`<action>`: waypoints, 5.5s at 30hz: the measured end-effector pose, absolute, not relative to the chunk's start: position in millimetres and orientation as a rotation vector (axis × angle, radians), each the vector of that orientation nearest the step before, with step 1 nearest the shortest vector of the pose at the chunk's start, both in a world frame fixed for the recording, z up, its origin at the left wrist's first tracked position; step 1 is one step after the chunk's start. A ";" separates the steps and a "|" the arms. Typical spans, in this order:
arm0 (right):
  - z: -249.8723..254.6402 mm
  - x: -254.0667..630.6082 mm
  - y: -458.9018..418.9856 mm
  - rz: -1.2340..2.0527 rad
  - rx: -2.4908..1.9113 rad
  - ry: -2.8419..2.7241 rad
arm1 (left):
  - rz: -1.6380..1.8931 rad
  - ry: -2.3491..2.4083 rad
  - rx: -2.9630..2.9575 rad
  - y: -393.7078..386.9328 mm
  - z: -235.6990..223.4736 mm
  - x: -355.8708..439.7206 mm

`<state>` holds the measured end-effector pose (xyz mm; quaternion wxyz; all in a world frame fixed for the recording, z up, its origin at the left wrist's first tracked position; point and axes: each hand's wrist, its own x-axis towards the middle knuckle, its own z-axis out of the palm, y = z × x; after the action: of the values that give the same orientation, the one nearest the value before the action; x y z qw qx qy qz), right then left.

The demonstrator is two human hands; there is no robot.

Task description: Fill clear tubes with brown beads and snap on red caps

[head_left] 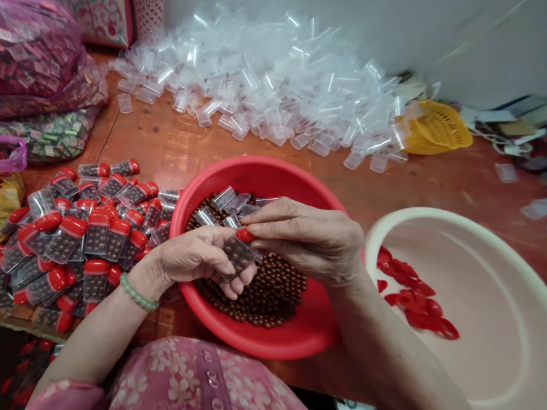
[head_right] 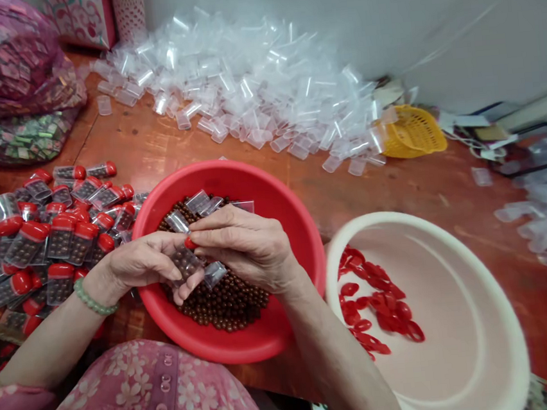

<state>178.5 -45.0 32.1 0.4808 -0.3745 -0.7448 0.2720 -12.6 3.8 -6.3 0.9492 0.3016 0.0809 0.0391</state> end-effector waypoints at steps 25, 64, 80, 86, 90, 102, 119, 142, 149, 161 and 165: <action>31.9 138.3 -50.1 0.779 -1.396 -1.019 | 0.281 0.273 0.641 3.4 -2.3 -9.7; 19.6 163.6 -53.7 1.045 -1.419 -1.322 | 0.298 0.603 1.215 -5.7 2.6 0.3; 13.6 158.9 -66.7 0.298 -1.500 -2.158 | 0.358 0.700 1.411 -4.7 -4.5 -0.4; 1.9 149.3 -62.6 -0.133 -1.497 -2.280 | 0.393 0.680 1.320 -3.9 -8.9 1.8; -0.4 147.0 -60.1 -0.243 -1.491 -2.341 | 0.451 0.667 1.298 -4.6 -13.3 2.7; -4.2 143.1 -55.1 -0.394 -1.359 -2.262 | 0.409 0.616 1.254 -4.8 -10.6 1.6; -6.1 141.6 -58.2 -0.137 -1.449 -2.297 | 0.599 0.824 0.668 -5.7 -7.4 14.0; 20.6 162.6 -55.5 0.055 -1.483 -2.222 | 0.884 1.125 1.638 5.5 36.7 -28.2; 0.2 206.8 -66.9 0.572 -1.907 -2.219 | 0.540 1.955 2.335 58.4 23.3 -82.0; -10.4 180.2 -44.5 0.588 -2.370 -2.474 | 0.903 1.082 2.398 3.5 13.1 -29.5; -14.4 183.2 -41.3 0.601 -2.383 -2.466 | 0.804 0.963 2.407 -4.5 -1.1 -13.7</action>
<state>183.2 -41.3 -14.4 -0.1693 -0.6747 -0.6980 0.1700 -13.7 -4.5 -1.1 0.2119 0.8667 0.3466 0.2895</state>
